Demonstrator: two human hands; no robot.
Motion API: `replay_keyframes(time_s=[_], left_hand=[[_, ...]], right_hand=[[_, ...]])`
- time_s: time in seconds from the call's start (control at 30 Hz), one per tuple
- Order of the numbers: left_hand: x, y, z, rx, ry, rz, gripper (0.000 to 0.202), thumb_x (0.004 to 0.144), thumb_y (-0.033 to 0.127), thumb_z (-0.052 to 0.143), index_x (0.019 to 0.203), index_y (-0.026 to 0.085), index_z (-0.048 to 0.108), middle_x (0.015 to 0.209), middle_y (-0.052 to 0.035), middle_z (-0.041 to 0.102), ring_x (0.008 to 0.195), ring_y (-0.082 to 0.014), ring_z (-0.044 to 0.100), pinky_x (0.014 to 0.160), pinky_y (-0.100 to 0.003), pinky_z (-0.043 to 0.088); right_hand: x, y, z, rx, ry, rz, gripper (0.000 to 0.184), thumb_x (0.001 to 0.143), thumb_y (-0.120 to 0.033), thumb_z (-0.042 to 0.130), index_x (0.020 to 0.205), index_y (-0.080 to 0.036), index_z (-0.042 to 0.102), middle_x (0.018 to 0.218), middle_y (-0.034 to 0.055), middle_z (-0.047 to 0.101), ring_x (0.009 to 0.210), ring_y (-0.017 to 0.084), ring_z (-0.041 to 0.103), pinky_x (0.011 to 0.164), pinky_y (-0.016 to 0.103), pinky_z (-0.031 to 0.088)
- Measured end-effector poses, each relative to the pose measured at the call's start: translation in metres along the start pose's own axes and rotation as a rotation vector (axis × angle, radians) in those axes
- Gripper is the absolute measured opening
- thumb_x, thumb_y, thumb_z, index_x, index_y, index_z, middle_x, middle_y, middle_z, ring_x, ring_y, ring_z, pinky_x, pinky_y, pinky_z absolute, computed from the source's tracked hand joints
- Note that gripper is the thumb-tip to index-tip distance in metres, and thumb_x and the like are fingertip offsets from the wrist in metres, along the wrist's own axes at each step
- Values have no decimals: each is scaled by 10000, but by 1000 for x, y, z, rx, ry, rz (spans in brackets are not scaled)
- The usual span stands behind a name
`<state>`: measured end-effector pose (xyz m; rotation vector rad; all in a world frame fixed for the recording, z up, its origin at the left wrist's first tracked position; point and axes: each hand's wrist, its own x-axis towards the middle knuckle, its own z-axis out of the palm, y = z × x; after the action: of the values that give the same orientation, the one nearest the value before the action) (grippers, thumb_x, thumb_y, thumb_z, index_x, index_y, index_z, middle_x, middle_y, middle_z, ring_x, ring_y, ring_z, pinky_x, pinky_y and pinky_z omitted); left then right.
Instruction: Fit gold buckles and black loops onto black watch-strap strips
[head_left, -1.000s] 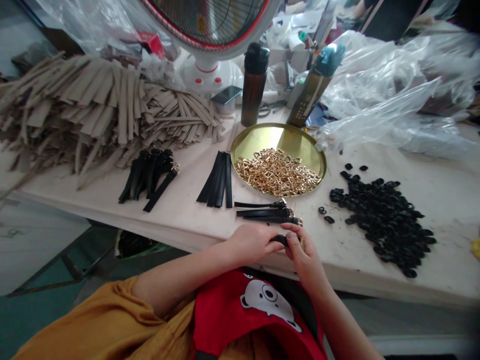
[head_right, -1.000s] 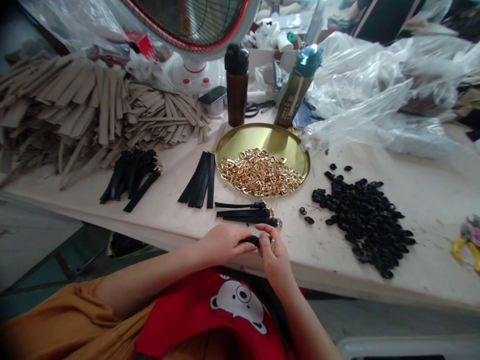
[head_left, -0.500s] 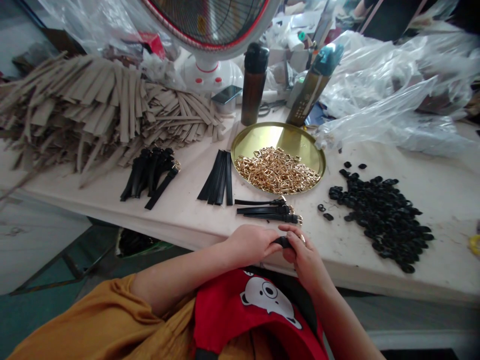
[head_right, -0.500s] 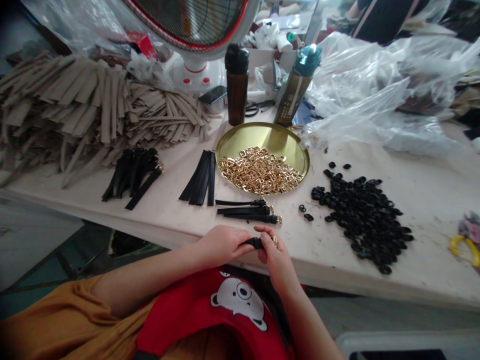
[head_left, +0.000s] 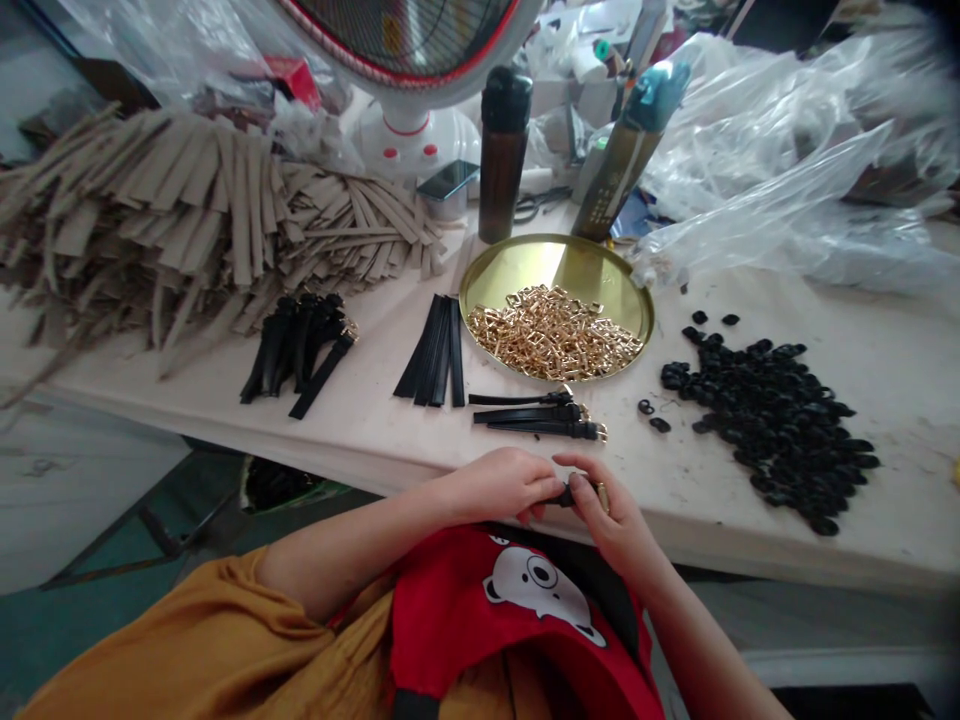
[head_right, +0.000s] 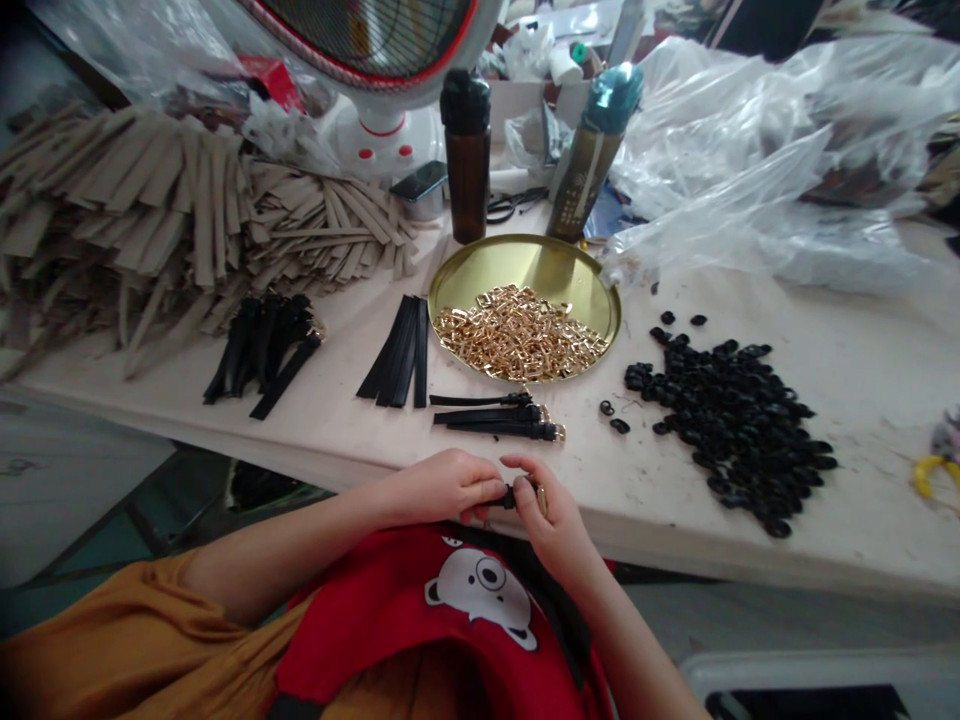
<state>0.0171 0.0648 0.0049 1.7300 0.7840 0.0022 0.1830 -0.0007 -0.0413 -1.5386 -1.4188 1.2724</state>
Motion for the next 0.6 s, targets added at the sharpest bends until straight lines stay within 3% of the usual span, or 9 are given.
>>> replay_keyframes(time_s=[0.13,0.27,0.37,0.6], left_hand=[[2,3,2,-31,-6,-26,309,867,306,355,667,142,524,561,27,535,479,-79,493,506,-186,359],[3,3,3,-243,-124,-129,297,871,318,358,661,144,477,552,31,517,470,-78,492,500,-187,386],[2,0,4,-382,-163,-163,289,880,334,353,696,145,472,570,34,528,472,-75,498,523,-197,414],[3,-7,12,-309,-128,-113,338,875,387,355,734,133,528,545,30,525,481,-86,511,516,-198,404]], right_hand=[[-5,3,-3,-71,2,-98,293,863,-373,401,1057,-207,544,947,58,611,817,180,560,733,315,449],[-11,0,-4,-42,64,-61,304,870,-375,393,1084,-208,530,887,43,600,678,147,535,597,266,439],[-11,-5,-5,-17,24,-14,318,872,-384,385,1091,-204,528,793,22,587,580,126,491,539,251,414],[-8,-5,-7,-24,-79,-46,312,858,-381,401,1061,-206,560,751,19,582,657,148,525,596,263,436]])
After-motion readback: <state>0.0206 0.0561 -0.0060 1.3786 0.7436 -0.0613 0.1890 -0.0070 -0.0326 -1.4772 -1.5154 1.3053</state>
